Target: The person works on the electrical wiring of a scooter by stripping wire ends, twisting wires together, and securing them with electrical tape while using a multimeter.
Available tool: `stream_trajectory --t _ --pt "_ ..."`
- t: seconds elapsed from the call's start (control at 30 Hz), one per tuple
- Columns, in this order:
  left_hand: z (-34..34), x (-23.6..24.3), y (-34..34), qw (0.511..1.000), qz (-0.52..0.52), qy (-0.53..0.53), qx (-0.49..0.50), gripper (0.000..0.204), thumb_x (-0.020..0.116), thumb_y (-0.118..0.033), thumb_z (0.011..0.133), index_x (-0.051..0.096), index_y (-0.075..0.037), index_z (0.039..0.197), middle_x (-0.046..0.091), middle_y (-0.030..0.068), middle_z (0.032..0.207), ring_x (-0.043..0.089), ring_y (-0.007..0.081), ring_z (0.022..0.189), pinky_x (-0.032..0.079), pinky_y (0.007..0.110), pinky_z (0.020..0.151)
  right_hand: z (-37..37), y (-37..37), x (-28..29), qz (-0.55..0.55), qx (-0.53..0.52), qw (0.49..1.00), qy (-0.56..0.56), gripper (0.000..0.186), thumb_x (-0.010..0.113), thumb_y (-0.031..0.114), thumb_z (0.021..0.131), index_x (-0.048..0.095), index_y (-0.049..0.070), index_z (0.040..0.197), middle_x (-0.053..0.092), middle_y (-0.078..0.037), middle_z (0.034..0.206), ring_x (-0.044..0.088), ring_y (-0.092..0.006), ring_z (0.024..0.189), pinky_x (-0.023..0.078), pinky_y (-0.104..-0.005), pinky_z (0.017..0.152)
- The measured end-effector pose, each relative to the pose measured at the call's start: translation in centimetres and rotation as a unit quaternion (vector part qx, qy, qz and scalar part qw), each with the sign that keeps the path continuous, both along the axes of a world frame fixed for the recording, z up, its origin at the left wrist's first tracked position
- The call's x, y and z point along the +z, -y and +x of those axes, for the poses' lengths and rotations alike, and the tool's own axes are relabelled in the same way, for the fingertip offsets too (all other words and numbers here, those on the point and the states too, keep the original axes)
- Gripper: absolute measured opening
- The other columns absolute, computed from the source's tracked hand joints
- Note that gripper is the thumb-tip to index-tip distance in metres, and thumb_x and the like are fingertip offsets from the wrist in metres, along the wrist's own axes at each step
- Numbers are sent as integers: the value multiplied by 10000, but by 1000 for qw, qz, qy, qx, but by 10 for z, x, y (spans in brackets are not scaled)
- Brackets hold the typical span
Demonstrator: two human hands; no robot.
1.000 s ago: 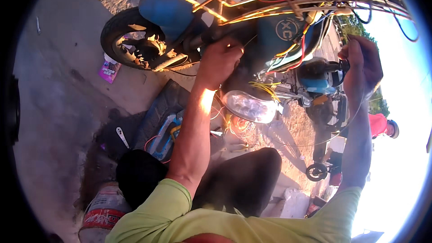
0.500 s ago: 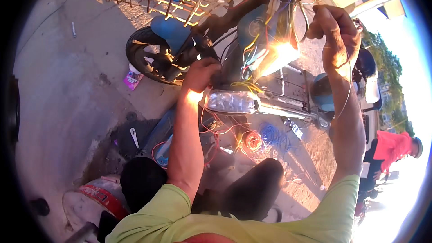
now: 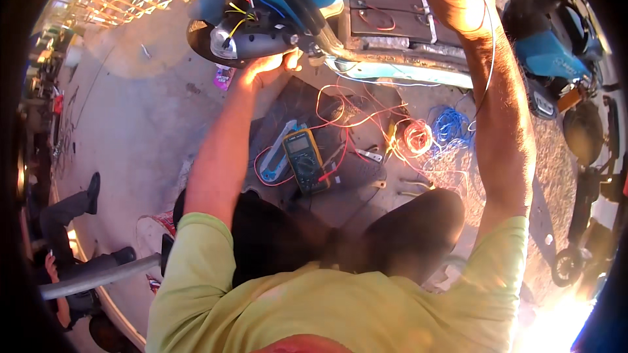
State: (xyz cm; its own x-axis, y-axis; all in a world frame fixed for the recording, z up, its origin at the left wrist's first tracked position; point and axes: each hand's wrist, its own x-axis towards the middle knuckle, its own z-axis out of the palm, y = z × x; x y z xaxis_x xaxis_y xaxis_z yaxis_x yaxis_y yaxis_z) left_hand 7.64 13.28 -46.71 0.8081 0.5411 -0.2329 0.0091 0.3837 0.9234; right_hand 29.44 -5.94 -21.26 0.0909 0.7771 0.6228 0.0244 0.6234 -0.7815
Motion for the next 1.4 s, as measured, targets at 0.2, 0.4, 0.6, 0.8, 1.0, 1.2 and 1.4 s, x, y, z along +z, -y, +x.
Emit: stream_trajectory --t 0.2,0.4,0.6,0.8,1.0,1.2,1.4 --pt "-32 28 -13 966 56 -64 -245 180 512 -282 1031 543 -119 962 460 -42 736 426 92 649 399 254 647 34 49 -25 -54 33 998 -2 358 686 232 967 632 58 1275 663 -77 861 666 -164 723 567 -284 653" --pt "-60 6 9 960 166 -206 -88 239 547 -274 1004 630 -55 956 526 22 639 536 144 582 383 283 509 66 66 -12 -67 85 994 -7 391 649 243 990 604 73 1340 668 -101 909 672 -200 769 569 -312 689" --pt "-84 -46 31 971 153 -179 -49 187 538 -217 1002 606 -52 948 549 38 646 515 125 536 406 281 490 88 61 8 -30 168 983 68 435 640 359 989 623 112 1346 671 -101 923 670 -186 740 553 -273 642" --pt "-91 -68 33 974 160 -162 -18 166 544 -191 1009 606 -44 962 541 32 641 502 122 541 413 289 504 55 49 -5 -114 77 979 -148 454 479 484 1046 599 70 1187 489 5 847 443 -116 720 344 -242 672" --pt "-107 -76 26 978 143 -148 -9 147 548 -166 1015 629 -44 1012 561 13 738 534 101 655 459 269 588 57 45 -52 -158 15 955 -249 466 489 482 1036 646 66 1173 528 -22 803 474 -161 680 375 -287 649" --pt "-110 -74 23 975 170 -139 -19 164 572 -162 1001 642 -35 1077 591 -1 824 548 95 699 481 264 657 27 41 -76 -185 -14 942 -281 514 470 491 1035 690 46 1169 524 -32 760 461 -180 661 379 -297 633" --pt "-96 -103 21 959 269 -73 -49 146 630 -130 959 659 -25 1056 611 5 834 550 98 710 468 271 656 21 46 -72 -226 -24 935 -273 570 467 530 1023 701 19 1120 521 -61 750 469 -210 662 389 -311 630"
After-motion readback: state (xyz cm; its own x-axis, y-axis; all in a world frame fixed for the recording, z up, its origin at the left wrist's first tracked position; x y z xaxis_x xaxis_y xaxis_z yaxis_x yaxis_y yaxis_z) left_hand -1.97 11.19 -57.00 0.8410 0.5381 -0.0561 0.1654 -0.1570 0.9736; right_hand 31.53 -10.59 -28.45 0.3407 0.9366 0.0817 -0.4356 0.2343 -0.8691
